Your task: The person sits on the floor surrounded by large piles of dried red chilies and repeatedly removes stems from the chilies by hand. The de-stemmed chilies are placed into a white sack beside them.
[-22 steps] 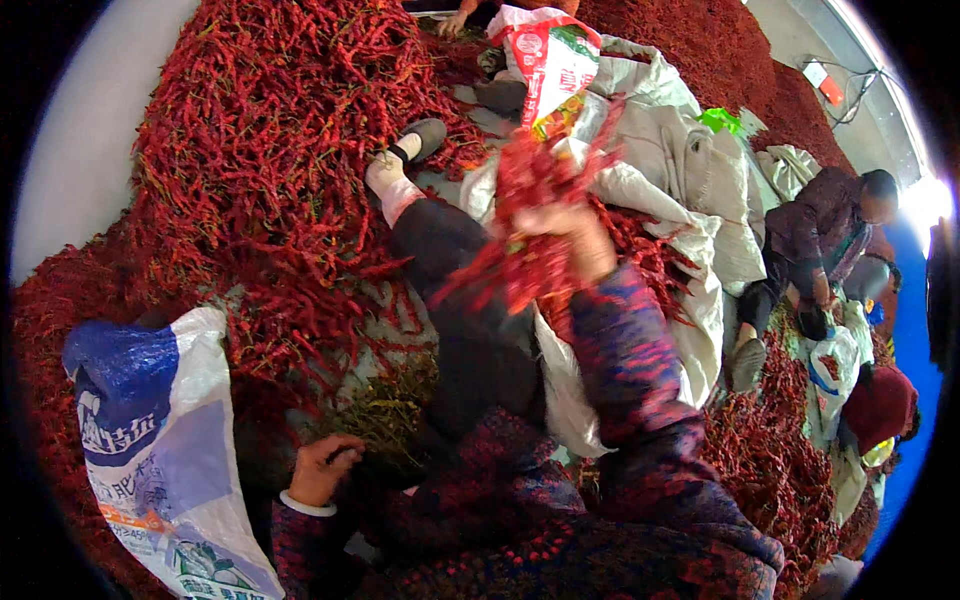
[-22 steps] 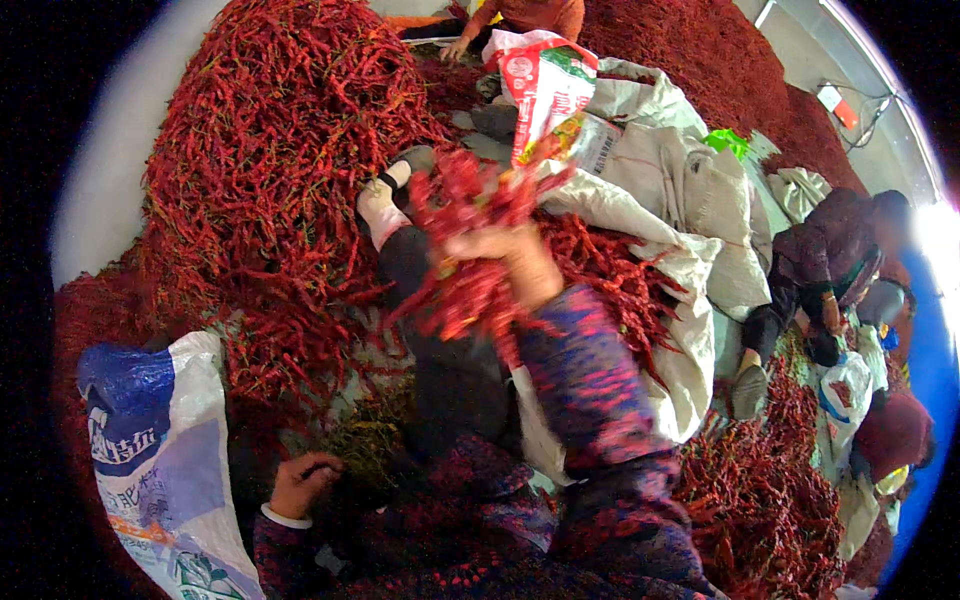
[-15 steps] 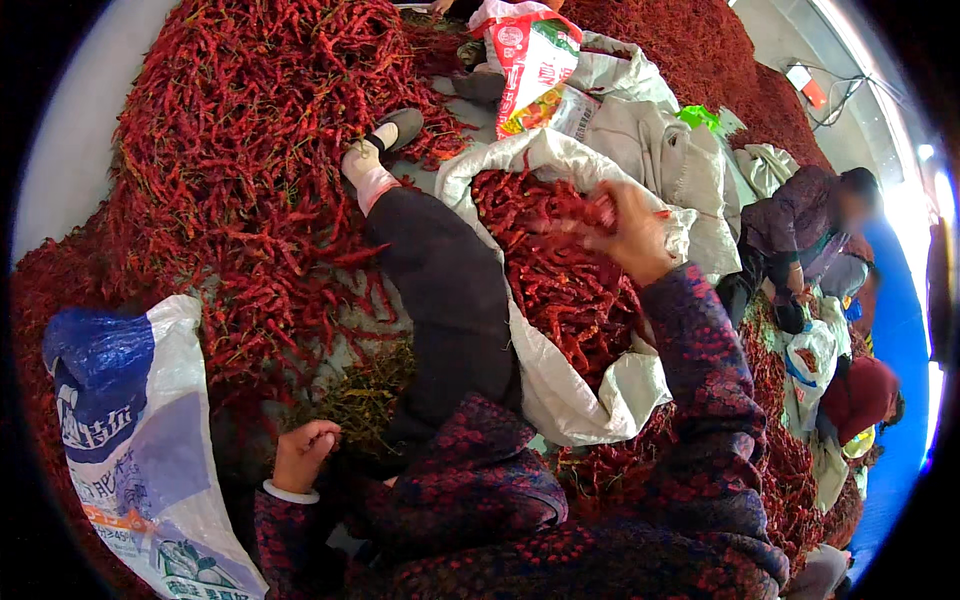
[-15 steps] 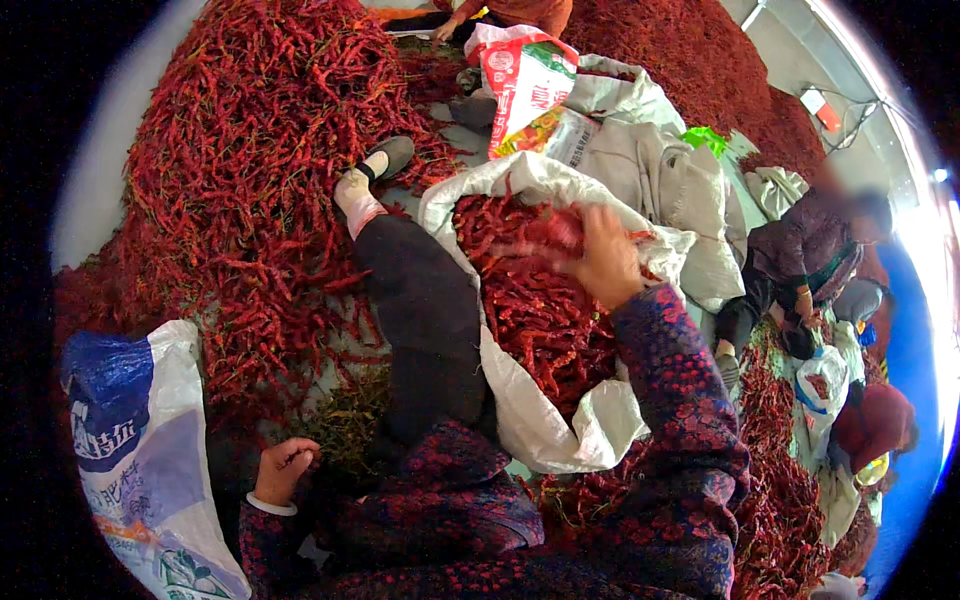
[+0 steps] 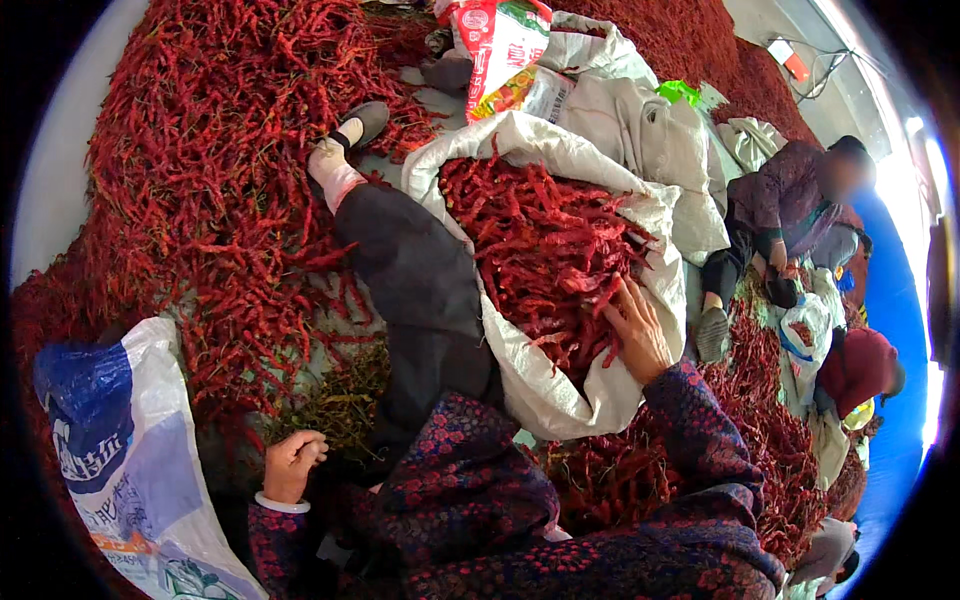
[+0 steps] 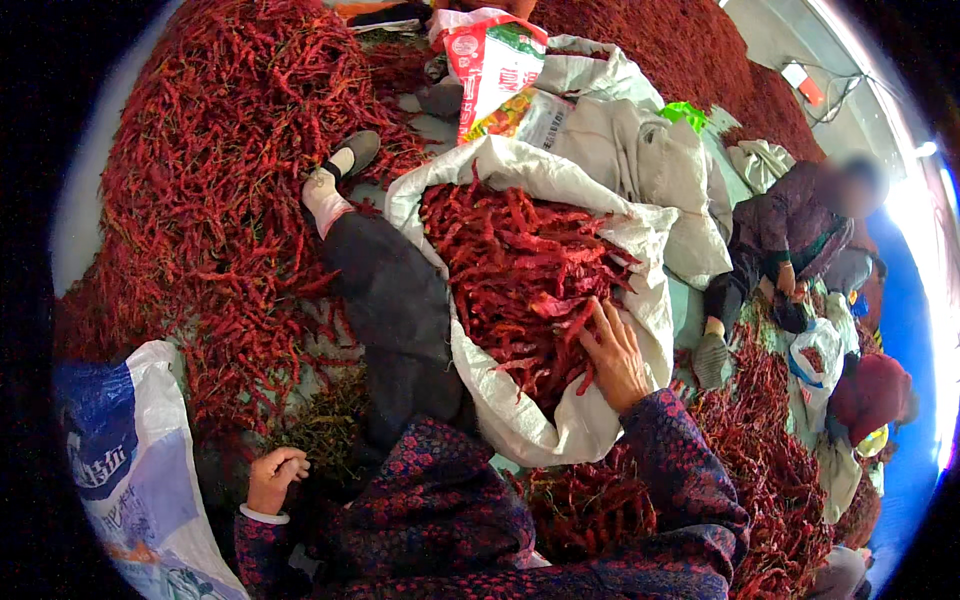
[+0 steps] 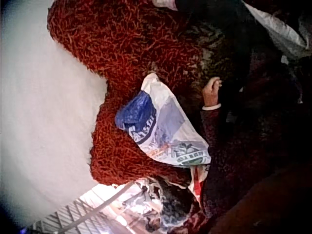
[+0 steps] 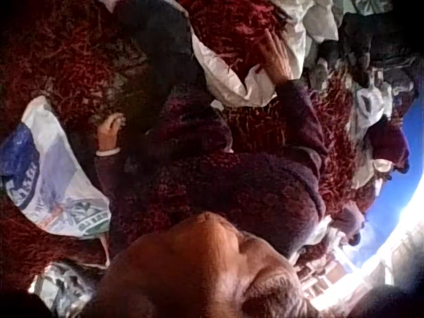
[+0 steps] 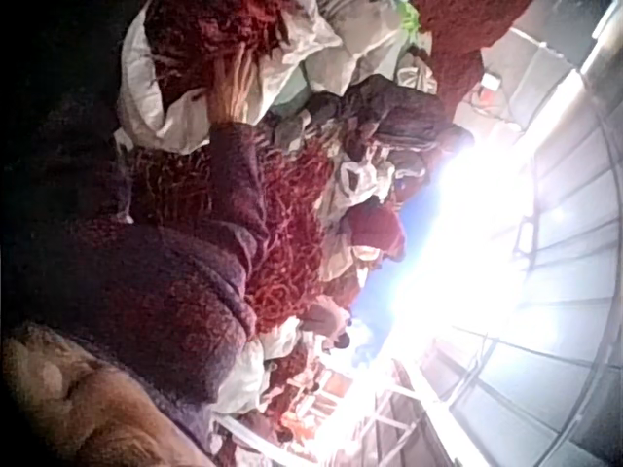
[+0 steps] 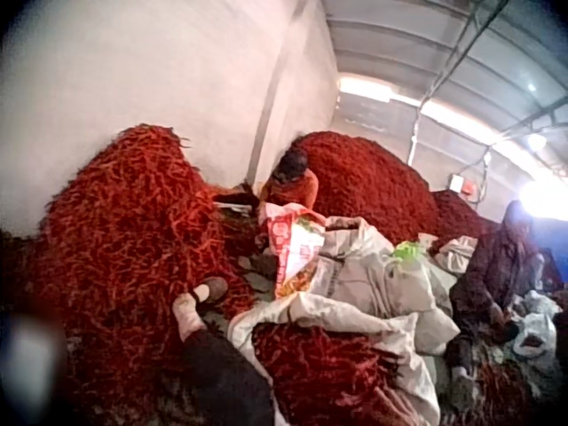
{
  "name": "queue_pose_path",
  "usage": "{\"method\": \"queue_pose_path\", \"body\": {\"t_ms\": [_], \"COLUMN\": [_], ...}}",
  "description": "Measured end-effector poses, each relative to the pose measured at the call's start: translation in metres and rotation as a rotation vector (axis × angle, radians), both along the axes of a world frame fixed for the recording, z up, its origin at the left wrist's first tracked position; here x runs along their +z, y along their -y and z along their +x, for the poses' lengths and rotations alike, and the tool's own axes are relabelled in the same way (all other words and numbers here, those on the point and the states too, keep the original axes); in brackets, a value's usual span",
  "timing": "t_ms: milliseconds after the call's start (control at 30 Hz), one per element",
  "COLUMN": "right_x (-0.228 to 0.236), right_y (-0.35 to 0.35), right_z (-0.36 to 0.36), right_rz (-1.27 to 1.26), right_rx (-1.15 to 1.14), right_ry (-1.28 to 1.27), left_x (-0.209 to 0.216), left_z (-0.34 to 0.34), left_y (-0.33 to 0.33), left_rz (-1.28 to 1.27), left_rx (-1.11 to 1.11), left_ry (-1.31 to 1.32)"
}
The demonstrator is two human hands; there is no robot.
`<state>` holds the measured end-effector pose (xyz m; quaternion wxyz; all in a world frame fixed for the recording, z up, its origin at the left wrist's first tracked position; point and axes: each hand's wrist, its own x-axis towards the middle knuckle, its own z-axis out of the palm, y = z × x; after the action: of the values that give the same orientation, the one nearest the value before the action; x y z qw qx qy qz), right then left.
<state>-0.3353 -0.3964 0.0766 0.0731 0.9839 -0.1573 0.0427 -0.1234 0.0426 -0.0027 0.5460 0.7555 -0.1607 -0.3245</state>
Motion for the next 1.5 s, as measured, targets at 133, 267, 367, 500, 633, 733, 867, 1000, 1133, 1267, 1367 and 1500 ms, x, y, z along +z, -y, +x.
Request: {"method": "queue_pose_path", "body": {"t_ms": [133,267,367,500,633,733,867,1000,1133,1267,1367,1500], "right_x": [-0.011,-0.003,0.018,0.04,0.064,0.071,0.071,0.094,0.074,0.05,0.04,0.019], "right_y": [0.0,0.0,0.005,0.006,-0.015,-0.011,0.022,0.044,0.041,0.045,0.042,0.013], "right_z": [-0.015,-0.019,-0.024,-0.023,0.01,0.037,0.045,0.048,0.046,0.064,0.072,0.09], "right_rz": [-0.01,0.106,0.187,0.267,0.225,0.168,0.165,0.498,0.367,0.275,0.125,0.009], "right_rx": [-0.039,-0.051,-0.018,0.014,0.036,0.158,0.161,0.055,0.194,0.273,0.25,0.4], "right_ry": [-0.059,-0.091,-0.074,0.058,0.111,0.103,0.11,0.193,-0.035,-0.043,-0.108,-0.129], "left_x": [0.004,0.0,0.006,0.025,0.055,0.074,0.076,0.053,0.036,0.027,0.024,0.026], "left_z": [-0.001,-0.001,-0.003,-0.007,-0.014,-0.018,-0.029,-0.021,-0.019,-0.011,-0.015,-0.012], "left_y": [0.004,0.002,0.006,0.028,0.086,0.137,0.199,0.233,0.25,0.252,0.255,0.252], "left_rz": [0.016,0.015,0.005,-0.056,-0.181,-0.289,-0.337,-0.184,-0.07,-0.138,-0.284,-0.45], "left_rx": [0.002,-0.016,-0.017,-0.095,-0.307,-0.531,-0.659,-0.573,-0.63,-0.669,-0.601,-0.427], "left_ry": [0.002,0.04,0.003,0.335,0.808,1.038,1.251,1.365,1.428,1.366,1.322,1.248]}}
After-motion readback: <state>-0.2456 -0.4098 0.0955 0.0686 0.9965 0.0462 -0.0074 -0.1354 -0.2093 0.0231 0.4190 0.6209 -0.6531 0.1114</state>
